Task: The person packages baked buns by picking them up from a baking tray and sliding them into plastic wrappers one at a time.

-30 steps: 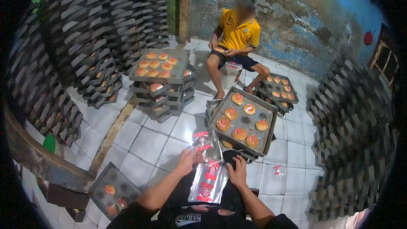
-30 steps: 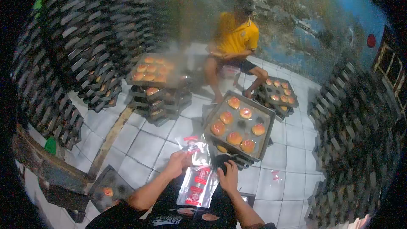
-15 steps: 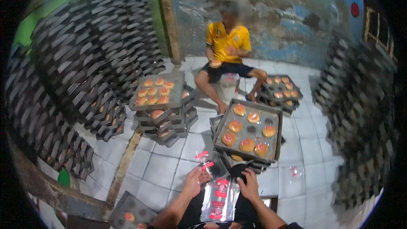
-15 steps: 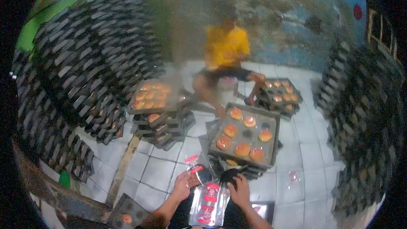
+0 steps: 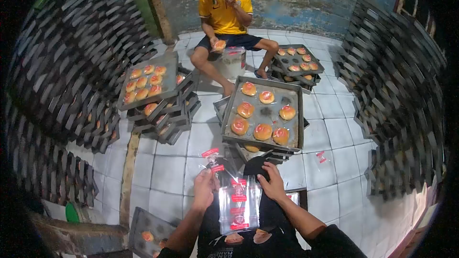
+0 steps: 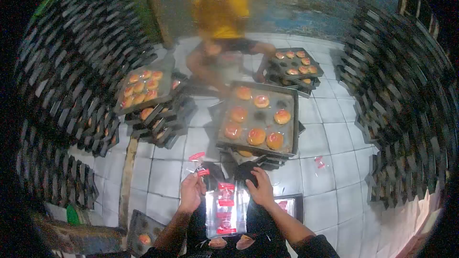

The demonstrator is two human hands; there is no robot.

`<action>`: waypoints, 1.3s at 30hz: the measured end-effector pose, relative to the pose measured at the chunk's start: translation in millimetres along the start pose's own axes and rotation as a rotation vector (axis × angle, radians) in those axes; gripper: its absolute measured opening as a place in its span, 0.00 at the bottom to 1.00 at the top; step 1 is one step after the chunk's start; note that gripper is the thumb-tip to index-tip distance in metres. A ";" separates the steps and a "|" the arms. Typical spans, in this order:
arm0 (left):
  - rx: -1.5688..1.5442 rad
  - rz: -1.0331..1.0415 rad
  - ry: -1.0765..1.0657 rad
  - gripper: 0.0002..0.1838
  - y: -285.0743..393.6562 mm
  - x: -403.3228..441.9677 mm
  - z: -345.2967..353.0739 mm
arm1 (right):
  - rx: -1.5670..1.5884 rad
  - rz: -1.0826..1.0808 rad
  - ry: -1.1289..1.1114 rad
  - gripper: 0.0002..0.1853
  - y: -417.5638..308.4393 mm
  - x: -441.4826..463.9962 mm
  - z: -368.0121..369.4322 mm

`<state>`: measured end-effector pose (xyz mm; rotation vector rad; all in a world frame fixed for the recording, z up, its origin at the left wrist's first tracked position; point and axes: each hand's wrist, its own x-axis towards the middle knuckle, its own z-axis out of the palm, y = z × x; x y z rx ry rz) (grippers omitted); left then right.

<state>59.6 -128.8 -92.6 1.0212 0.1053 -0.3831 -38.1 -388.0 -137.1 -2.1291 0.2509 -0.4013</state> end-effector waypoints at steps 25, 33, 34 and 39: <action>0.031 0.057 0.010 0.13 3.7 -13.3 5.6 | -0.048 -0.069 0.016 0.22 -6.7 0.6 -1.7; 0.147 0.072 0.021 0.10 -8.9 -13.3 5.2 | -0.079 -0.059 -0.009 0.22 -4.3 2.8 2.9; 0.133 0.113 -0.002 0.10 -12.2 -10.5 5.1 | -0.071 -0.041 -0.015 0.22 -3.3 3.3 3.3; 0.136 0.106 0.033 0.12 -1.1 -6.9 16.0 | -0.060 -0.020 -0.032 0.22 -1.8 14.3 2.2</action>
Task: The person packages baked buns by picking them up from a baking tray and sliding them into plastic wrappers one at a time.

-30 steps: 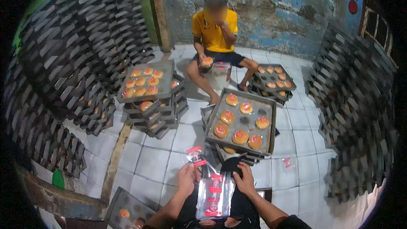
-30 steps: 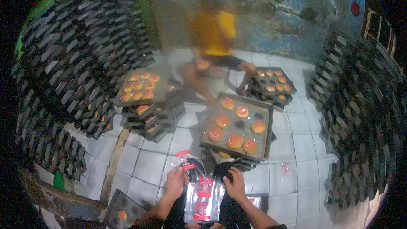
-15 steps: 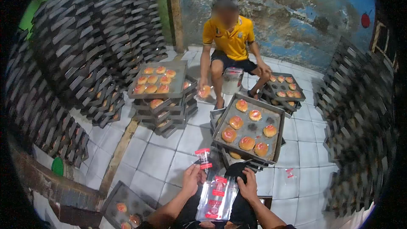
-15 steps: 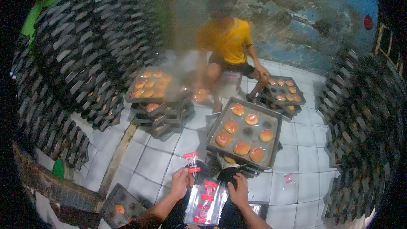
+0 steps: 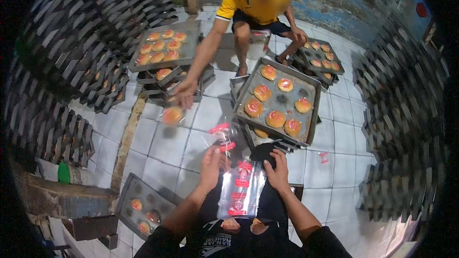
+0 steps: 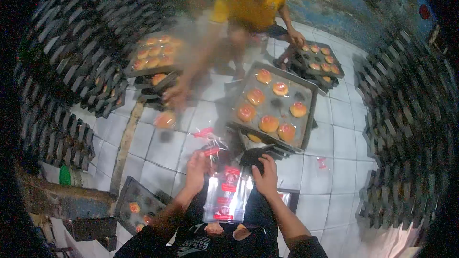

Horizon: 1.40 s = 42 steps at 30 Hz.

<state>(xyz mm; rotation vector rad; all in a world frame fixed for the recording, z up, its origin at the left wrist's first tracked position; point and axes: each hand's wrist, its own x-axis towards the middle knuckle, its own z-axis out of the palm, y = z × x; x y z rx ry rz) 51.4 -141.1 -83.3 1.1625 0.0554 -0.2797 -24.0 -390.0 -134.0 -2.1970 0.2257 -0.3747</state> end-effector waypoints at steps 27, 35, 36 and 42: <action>-0.017 -0.020 0.066 0.15 -0.8 -4.7 -10.9 | 0.342 0.227 -0.012 0.39 83.4 96.0 -37.6; -0.002 -0.037 0.053 0.14 -5.1 -3.0 -9.4 | -0.109 -0.119 0.004 0.22 36.7 31.8 14.9; 0.018 -0.049 0.061 0.14 -5.9 -0.8 -9.2 | -0.107 -0.100 0.040 0.22 25.5 24.8 15.8; 0.048 0.004 0.003 0.11 2.1 -4.0 -1.3 | -0.013 -0.021 0.062 0.19 25.7 25.8 7.9</action>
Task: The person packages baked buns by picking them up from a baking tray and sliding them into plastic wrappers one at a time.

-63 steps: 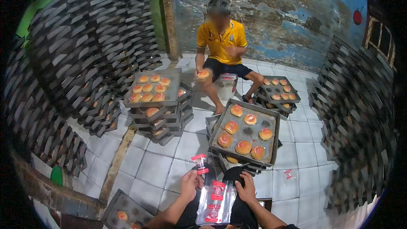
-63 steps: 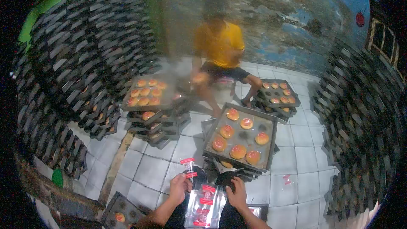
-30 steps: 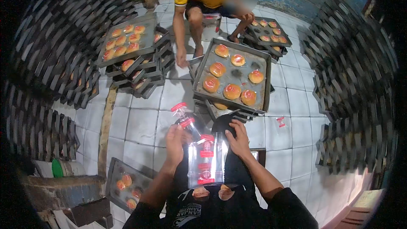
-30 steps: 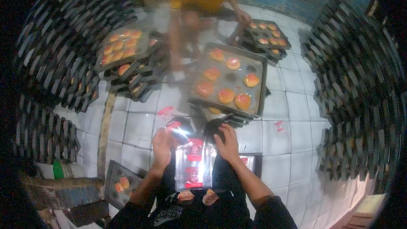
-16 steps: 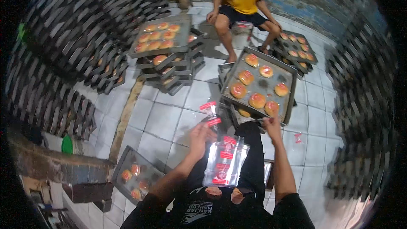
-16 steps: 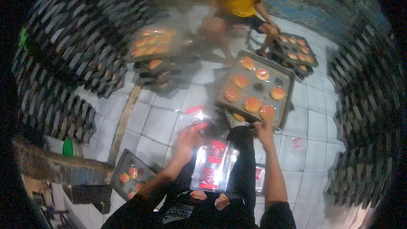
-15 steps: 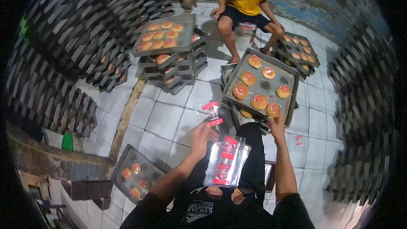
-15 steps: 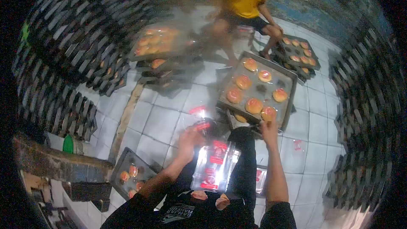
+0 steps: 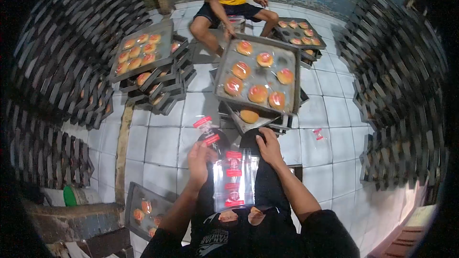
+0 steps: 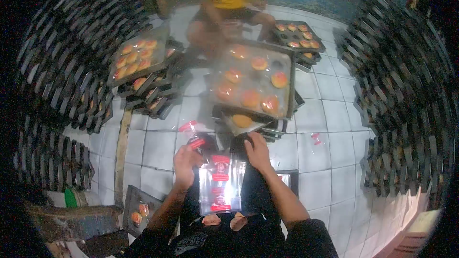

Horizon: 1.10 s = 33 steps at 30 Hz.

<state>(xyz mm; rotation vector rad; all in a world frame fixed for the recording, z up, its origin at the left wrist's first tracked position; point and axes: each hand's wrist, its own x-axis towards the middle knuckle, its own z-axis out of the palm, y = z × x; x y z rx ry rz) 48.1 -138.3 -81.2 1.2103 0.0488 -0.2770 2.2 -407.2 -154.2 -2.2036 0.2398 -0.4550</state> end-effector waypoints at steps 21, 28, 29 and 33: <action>-0.052 -0.070 0.100 0.06 2.6 1.3 0.1 | -0.116 0.084 -0.344 0.23 110.7 159.5 46.1; -0.170 -0.140 0.220 0.08 9.8 2.9 0.4 | -0.649 0.060 -0.751 0.38 93.1 195.5 95.5; -0.197 -0.132 0.227 0.07 3.5 5.1 -1.7 | -0.703 0.017 -0.785 0.40 90.1 192.1 91.8; -0.138 -0.211 0.168 0.08 3.5 7.1 -5.7 | -0.214 -0.097 -0.581 0.40 125.8 147.1 84.9</action>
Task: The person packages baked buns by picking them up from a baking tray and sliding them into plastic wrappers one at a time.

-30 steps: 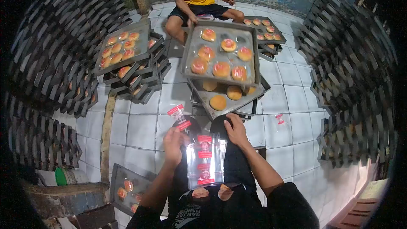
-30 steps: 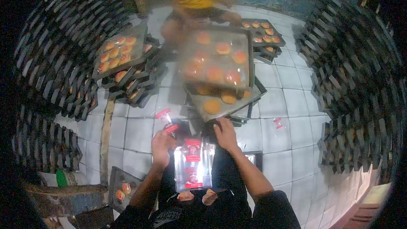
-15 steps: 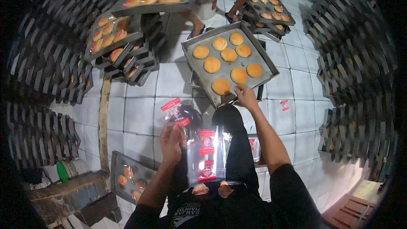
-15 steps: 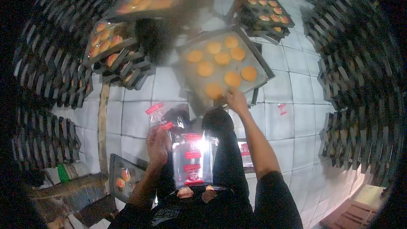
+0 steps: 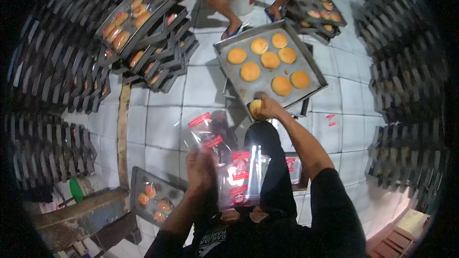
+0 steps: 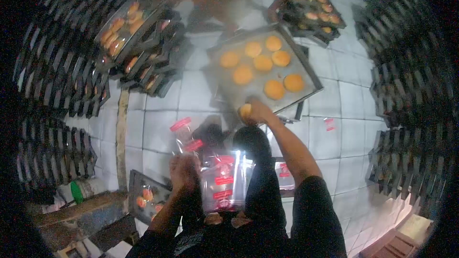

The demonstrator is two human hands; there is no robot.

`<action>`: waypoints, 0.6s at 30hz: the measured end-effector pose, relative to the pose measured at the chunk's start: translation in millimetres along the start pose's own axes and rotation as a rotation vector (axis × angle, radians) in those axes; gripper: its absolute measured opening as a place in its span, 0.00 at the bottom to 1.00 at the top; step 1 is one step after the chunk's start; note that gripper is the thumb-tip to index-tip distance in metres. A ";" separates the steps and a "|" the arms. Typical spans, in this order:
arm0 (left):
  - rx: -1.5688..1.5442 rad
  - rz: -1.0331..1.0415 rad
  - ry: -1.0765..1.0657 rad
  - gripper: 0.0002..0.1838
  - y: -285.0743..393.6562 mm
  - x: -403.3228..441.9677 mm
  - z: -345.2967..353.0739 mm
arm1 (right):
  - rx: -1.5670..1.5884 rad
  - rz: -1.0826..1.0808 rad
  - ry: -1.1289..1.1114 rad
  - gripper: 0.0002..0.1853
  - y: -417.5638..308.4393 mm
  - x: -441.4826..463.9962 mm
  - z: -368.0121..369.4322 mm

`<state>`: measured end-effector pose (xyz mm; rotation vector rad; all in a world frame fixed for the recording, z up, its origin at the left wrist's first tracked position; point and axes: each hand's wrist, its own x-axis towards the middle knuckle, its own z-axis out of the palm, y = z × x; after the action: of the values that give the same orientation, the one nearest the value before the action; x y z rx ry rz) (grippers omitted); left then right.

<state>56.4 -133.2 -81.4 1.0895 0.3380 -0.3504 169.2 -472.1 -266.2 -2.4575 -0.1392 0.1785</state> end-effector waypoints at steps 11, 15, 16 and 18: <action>-0.293 0.004 -0.065 0.15 35.2 35.6 10.5 | 1.158 0.133 0.210 0.30 -244.5 -149.2 -124.7; -0.314 -0.192 -0.062 0.17 26.4 47.6 36.6 | 0.145 -0.573 0.416 0.27 -277.7 -178.9 -91.6; -0.366 -0.244 -0.108 0.19 33.6 32.8 50.1 | 0.025 -0.571 0.471 0.27 -267.1 -174.3 -89.5; -0.328 -0.213 -0.273 0.21 26.9 25.6 54.0 | -0.029 -0.501 0.611 0.26 -264.1 -168.3 -88.2</action>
<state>96.2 -173.4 -48.2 0.6744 0.2567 -0.6039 3.3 -345.8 -16.4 -2.3062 -0.4753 -0.7817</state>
